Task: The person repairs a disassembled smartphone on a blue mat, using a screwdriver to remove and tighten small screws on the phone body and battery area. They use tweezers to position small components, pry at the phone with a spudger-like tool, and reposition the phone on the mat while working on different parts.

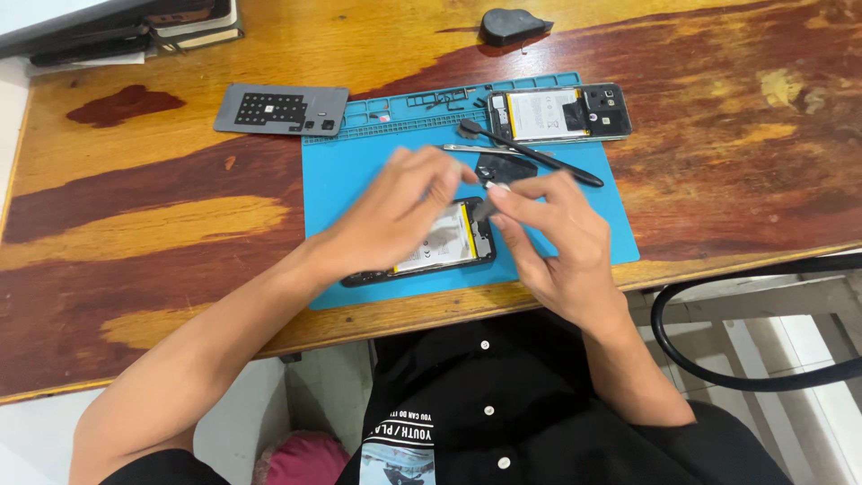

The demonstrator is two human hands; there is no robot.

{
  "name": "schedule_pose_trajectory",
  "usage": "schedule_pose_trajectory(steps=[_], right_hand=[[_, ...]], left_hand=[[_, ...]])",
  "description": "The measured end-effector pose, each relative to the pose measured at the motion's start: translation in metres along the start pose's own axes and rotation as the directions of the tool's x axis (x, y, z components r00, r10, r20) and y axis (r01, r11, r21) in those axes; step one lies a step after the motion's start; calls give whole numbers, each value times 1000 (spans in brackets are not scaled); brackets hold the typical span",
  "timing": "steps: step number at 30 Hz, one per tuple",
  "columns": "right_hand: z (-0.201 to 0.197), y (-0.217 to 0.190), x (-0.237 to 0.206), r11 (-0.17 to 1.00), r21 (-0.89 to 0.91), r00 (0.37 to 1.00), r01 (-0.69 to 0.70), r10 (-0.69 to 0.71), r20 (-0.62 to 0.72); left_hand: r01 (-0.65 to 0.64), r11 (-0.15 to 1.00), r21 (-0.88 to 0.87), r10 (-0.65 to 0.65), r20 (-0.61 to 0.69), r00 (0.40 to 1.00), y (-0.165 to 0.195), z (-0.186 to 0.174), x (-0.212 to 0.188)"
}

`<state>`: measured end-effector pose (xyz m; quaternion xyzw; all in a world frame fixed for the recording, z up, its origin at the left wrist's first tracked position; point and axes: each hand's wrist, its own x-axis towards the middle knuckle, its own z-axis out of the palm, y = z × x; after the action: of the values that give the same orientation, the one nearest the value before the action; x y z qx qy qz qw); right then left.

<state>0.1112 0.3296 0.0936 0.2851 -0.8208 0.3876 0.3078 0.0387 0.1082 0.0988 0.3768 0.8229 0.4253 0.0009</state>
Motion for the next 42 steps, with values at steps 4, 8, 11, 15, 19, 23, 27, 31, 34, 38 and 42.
schedule_pose_trajectory(steps=[4, 8, 11, 15, 19, 23, 27, 31, 34, 38, 42], right_hand=[[4, -4, 12, 999, 35, 1000, 10, -9, -18], [11, 1, 14, 995, 87, 998, -54, 55, -10], [14, 4, 10, 993, 119, 1000, -3, 3, -1], [19, 4, 6, 992, 117, 999, -53, 54, -7], [19, 4, 4, 988, 157, 1000, -3, 7, -23], [21, 4, 2, 992, 125, 999, 23, -19, -38], [24, 5, 0, 969, 245, 1000, -21, 24, -12], [23, 6, 0, 995, 92, 999, 39, -36, -37], [24, 4, 1, 984, 177, 1000, 17, -13, -20], [24, 2, 0, 986, 160, 999, 46, -41, -33], [25, 3, 0, 993, 115, 999, -11, 15, -36]], left_hand=[[-10, 995, 101, 34, -233, 972, -6, -18, 0], [10, 988, 155, 36, -292, 956, -19, -27, -1], [7, 966, 260, 62, -257, 964, -31, -30, -4], [-14, 907, 421, 91, -163, 982, -41, -28, -8], [-27, 912, 409, 88, -132, 987, -44, -21, -7], [-51, 889, 454, 120, -124, 985, -45, -13, -3], [-45, 884, 465, 118, -129, 985, -48, -13, -2], [-24, 889, 457, 101, -145, 984, -49, -10, -2], [-11, 899, 439, 84, -147, 986, -49, -8, -3], [-53, 885, 463, 134, -144, 980, -48, -6, -1], [-87, 863, 498, 193, -165, 967, -44, -6, -1]])
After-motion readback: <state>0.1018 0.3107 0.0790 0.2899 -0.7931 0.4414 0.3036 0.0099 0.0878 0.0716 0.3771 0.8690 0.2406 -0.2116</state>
